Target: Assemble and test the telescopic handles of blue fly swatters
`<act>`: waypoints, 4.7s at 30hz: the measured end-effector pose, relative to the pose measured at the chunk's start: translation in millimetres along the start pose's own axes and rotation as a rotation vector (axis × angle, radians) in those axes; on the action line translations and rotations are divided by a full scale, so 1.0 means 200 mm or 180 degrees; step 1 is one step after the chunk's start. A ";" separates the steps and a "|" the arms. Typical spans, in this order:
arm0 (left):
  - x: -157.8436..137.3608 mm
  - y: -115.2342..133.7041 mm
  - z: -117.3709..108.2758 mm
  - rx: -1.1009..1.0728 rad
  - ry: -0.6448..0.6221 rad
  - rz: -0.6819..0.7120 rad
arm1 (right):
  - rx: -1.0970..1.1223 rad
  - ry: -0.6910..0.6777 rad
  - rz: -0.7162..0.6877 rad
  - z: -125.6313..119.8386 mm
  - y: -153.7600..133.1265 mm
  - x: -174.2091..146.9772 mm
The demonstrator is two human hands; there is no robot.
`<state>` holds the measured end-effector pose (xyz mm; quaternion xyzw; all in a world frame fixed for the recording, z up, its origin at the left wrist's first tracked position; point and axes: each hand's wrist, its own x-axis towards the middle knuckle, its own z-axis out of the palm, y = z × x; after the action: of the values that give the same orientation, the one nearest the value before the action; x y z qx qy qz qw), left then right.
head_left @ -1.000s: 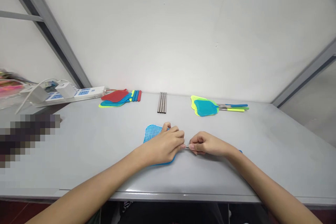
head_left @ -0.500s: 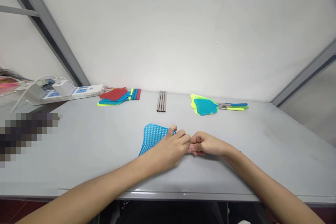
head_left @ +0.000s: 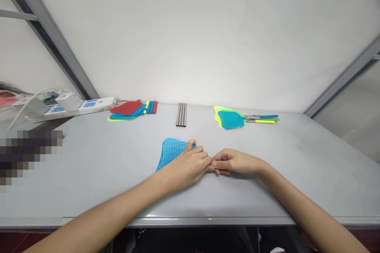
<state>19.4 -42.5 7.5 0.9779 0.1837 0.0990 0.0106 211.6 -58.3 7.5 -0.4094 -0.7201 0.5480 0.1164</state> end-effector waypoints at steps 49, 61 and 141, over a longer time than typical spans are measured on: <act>-0.05 -0.16 -0.05 -0.0737 -0.0214 -0.0225 | -0.0875 0.0369 0.0076 -0.10 0.01 -0.07; -0.04 -0.06 -0.03 -0.0461 -0.0305 0.0034 | 0.0099 -0.0096 0.0111 -0.06 0.02 -0.06; -0.01 0.06 0.03 0.0475 0.0008 0.0011 | 0.0264 0.0062 0.0327 0.03 0.00 -0.02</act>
<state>23.5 -53.1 2.6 0.9762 0.1888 0.0863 -0.0627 211.1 -65.1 6.5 -0.4459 -0.6736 0.5786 0.1120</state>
